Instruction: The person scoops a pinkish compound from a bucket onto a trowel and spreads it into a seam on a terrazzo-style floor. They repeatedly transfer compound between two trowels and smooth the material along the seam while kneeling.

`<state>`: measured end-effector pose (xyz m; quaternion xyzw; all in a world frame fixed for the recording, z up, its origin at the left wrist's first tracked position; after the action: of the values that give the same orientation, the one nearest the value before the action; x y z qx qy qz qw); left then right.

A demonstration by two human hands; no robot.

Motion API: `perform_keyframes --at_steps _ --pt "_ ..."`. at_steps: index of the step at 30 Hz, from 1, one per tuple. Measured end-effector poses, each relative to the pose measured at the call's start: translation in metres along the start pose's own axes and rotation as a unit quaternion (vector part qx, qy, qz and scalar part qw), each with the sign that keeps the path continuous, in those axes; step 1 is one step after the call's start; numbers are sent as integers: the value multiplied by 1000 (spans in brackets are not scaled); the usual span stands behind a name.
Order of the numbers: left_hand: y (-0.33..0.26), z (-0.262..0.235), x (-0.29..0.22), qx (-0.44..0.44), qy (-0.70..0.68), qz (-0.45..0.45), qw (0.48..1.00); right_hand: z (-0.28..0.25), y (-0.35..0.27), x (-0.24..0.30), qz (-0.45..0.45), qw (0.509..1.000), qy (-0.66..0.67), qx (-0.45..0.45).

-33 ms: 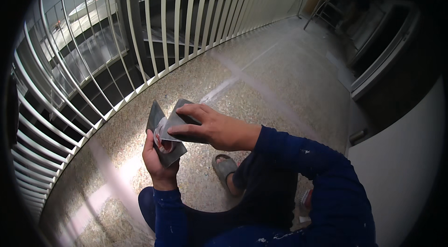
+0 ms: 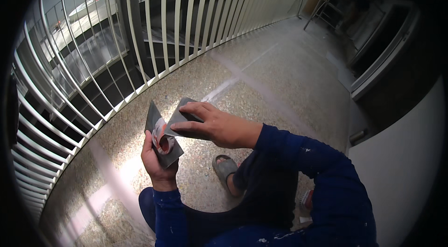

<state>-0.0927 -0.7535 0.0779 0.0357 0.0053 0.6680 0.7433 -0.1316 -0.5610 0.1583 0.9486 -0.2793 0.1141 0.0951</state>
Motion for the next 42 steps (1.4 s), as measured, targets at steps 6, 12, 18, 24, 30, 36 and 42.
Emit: perform_keyframes --at_steps 6,12,18,24,30,36,42 --pt "4 3 -40 1 91 151 984 -31 -6 -19 185 957 221 -21" --pt "15 -11 -21 -25 157 171 972 -39 -7 10 369 783 497 -58" --pt "5 -1 -8 66 204 115 970 10 -2 18 396 727 545 -134" --pt "-8 4 5 67 427 143 890 19 21 16 314 696 583 -277" --pt "-9 -7 5 -35 253 20 967 -8 31 14 153 779 524 -308" --pt "1 -22 -12 -21 25 24 999 10 19 66 -82 979 138 -126" --pt "-8 -13 -2 -35 58 70 995 30 12 41 42 983 155 -93"
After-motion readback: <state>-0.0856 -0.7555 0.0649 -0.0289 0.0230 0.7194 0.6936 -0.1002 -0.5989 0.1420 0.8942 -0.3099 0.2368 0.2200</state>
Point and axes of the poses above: each hand's wrist, its own y-axis towards the middle knuckle, its own z-axis out of the palm, x = y × z, the point moved 2 cm from there along y, towards the middle knuckle, and after that the axes turned 4 degrees about z, right-handed, at the moved point
